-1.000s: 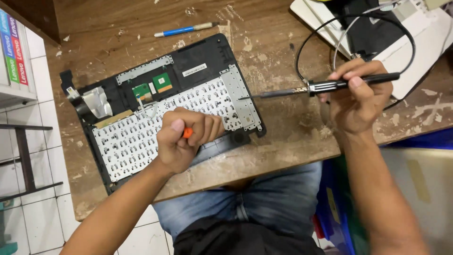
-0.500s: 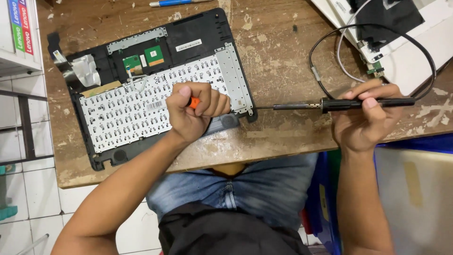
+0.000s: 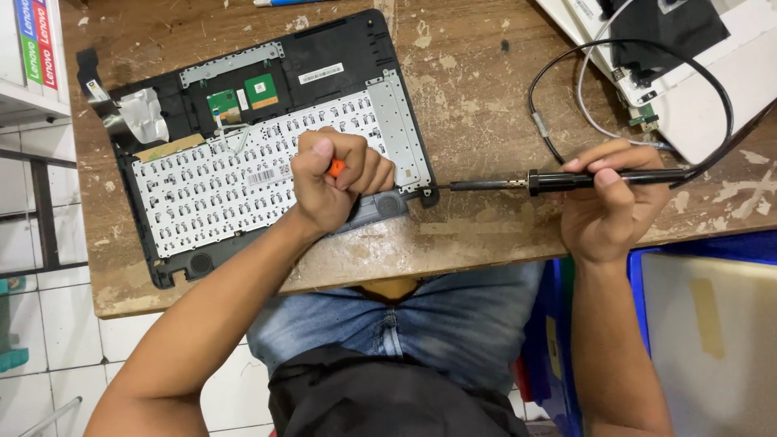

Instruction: The person holds a disassembled laptop chassis with an exposed keyboard and uses a soldering iron to work on the keyboard connector area, steadying the chassis with the other hand. They reposition the chassis repeatedly while soldering, briefly hold up the closed laptop, then resume working on the keyboard assembly by hand.

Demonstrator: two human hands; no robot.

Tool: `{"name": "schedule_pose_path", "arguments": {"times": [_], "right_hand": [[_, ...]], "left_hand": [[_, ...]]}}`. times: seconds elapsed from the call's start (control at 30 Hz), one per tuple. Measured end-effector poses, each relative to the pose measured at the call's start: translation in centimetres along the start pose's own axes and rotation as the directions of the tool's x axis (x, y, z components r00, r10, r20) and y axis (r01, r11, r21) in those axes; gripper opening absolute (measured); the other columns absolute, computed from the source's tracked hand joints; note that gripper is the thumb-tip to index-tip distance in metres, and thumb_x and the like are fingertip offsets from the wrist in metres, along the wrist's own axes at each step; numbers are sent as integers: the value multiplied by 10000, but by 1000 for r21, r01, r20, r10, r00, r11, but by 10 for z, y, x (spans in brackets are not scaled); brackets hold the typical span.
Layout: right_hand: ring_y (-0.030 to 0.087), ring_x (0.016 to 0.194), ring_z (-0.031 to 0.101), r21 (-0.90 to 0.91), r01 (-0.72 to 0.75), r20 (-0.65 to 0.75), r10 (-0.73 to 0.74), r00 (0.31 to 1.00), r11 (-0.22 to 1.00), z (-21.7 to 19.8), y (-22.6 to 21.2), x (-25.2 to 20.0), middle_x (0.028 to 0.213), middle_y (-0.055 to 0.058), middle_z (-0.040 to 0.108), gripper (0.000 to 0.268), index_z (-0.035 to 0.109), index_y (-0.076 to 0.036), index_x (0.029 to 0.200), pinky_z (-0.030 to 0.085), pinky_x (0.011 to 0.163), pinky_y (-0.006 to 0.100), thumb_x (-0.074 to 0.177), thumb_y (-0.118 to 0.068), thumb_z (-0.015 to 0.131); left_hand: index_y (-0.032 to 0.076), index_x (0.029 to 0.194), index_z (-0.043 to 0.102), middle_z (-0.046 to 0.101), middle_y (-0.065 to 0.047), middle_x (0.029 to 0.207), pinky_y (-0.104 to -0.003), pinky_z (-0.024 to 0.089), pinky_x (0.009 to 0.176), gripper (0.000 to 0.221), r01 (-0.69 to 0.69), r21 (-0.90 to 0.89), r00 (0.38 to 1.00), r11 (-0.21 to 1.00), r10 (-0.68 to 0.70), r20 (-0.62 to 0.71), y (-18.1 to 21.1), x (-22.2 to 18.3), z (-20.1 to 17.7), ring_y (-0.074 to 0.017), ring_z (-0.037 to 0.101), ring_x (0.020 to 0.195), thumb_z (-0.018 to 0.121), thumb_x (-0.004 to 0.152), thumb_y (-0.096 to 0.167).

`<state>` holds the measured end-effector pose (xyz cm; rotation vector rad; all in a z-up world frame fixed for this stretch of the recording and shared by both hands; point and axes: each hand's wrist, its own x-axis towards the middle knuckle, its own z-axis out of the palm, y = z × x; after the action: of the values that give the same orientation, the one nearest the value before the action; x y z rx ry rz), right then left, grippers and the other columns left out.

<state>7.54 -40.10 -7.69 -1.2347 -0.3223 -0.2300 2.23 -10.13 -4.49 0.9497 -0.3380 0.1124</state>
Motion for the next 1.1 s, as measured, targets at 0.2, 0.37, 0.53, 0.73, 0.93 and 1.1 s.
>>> {"name": "schedule_pose_path", "arguments": {"times": [0.2,0.37,0.53,0.73,0.93,1.1], "right_hand": [[244,689,583,-16,-22,36,22,999,1000,9,-4,1,891,177,559,138,514,-54,948,543,506,323,972,-162,596],[238,658,560,20,-35,28,35,999,999,17,-4,6,877,161,552,156,518,-62,935,527,489,317,956,-182,615],[254,556,512,65,-42,12,41,999,997,20,-2,10,864,178,549,154,522,-53,918,482,458,320,944,-168,620],[218,632,531,6,-37,-59,37,998,999,17,-1,7,861,150,545,142,510,-61,917,491,462,294,940,-163,605],[224,545,494,22,-34,-29,35,999,999,18,3,13,837,155,548,151,530,-49,920,469,438,295,957,-173,607],[191,541,512,21,-77,-13,77,997,997,17,3,17,831,130,573,139,528,-73,914,471,438,257,932,-182,611]], "left_hand": [[140,570,261,166,-20,485,-311,206,452,543,18,27,1000,999,-19,18,-2,4,-5,-137,155,439,404,1001,438],[141,560,272,170,-17,473,-311,205,434,514,42,13,999,999,-42,7,-1,6,-8,-134,151,422,385,987,405],[133,560,250,163,-19,475,-294,180,434,568,3,62,996,998,-8,87,1,15,-1,-132,138,421,391,1021,434],[127,556,265,182,-46,489,-307,206,459,395,98,62,993,993,-101,54,3,18,4,-143,174,440,330,927,243],[122,551,274,189,-39,471,-291,198,455,467,96,34,993,995,-98,69,3,20,3,-134,154,441,368,959,328],[134,577,236,160,-20,500,-293,203,437,497,78,-24,995,997,-77,58,0,21,0,-134,152,427,370,987,382]]}}
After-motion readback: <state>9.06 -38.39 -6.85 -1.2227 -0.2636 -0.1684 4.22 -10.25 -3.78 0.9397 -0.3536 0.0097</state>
